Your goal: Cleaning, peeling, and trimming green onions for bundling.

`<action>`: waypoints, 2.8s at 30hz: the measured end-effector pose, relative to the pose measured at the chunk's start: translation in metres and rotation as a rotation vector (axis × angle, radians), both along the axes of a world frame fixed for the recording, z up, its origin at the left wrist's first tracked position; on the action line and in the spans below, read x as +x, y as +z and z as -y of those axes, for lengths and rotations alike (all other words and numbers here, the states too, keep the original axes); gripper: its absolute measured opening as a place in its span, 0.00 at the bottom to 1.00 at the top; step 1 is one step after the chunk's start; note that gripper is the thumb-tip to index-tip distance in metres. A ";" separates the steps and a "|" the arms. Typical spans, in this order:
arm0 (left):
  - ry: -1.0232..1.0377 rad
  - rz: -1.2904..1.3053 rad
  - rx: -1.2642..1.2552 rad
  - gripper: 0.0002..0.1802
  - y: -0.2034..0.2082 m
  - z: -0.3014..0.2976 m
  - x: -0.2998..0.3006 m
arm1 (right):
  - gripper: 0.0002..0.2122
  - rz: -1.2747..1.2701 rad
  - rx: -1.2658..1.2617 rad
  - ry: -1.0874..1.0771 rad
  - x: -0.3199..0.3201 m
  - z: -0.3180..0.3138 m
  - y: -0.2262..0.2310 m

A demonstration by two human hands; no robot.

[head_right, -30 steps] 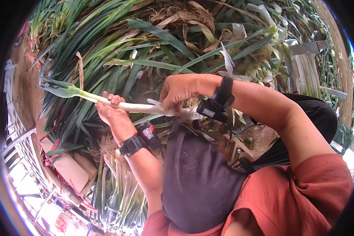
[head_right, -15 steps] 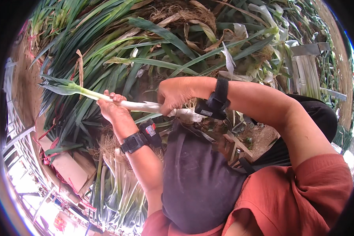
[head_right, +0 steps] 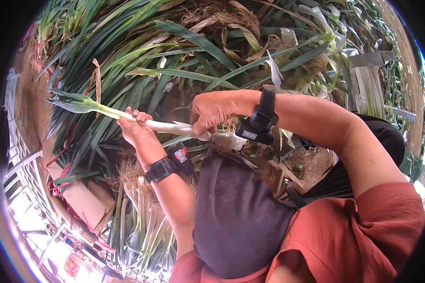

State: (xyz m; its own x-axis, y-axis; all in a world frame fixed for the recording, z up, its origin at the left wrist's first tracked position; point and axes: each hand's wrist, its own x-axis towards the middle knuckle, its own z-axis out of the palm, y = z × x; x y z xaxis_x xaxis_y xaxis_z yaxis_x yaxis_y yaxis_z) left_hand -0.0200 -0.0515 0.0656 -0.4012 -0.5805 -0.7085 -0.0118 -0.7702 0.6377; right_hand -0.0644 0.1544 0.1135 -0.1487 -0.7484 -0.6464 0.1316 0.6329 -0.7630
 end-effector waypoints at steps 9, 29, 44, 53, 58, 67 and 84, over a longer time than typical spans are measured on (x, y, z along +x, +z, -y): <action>-0.036 -0.090 0.053 0.23 -0.002 0.004 0.004 | 0.18 0.194 -0.056 -0.110 0.003 -0.004 -0.001; -0.017 0.063 -0.045 0.23 0.000 -0.002 0.002 | 0.14 0.001 0.046 -0.010 0.002 0.015 -0.005; -0.001 -0.002 -0.009 0.25 -0.006 -0.003 0.002 | 0.12 0.027 0.035 -0.115 0.003 0.009 -0.014; -0.072 -0.844 0.340 0.21 -0.029 0.008 0.022 | 0.08 0.459 0.165 -0.440 0.031 0.001 -0.049; -0.095 -0.895 0.151 0.32 -0.005 0.008 0.020 | 0.10 0.087 0.292 -0.522 0.017 -0.027 -0.071; 0.169 -0.321 -0.178 0.21 0.032 -0.011 0.001 | 0.28 -1.139 -0.284 -0.216 0.043 -0.025 0.032; 0.489 -0.372 -0.776 0.23 0.228 0.065 0.137 | 0.18 -0.898 0.045 -0.489 0.024 -0.040 0.006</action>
State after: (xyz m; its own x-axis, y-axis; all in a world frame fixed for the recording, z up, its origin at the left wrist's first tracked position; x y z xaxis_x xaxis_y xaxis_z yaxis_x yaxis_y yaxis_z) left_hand 0.1174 -0.1167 0.2941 -0.1136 -0.9916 0.0614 0.4993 -0.0036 0.8664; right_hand -0.0401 0.1940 0.1191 -0.8746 -0.4533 -0.1721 -0.2251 0.6939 -0.6839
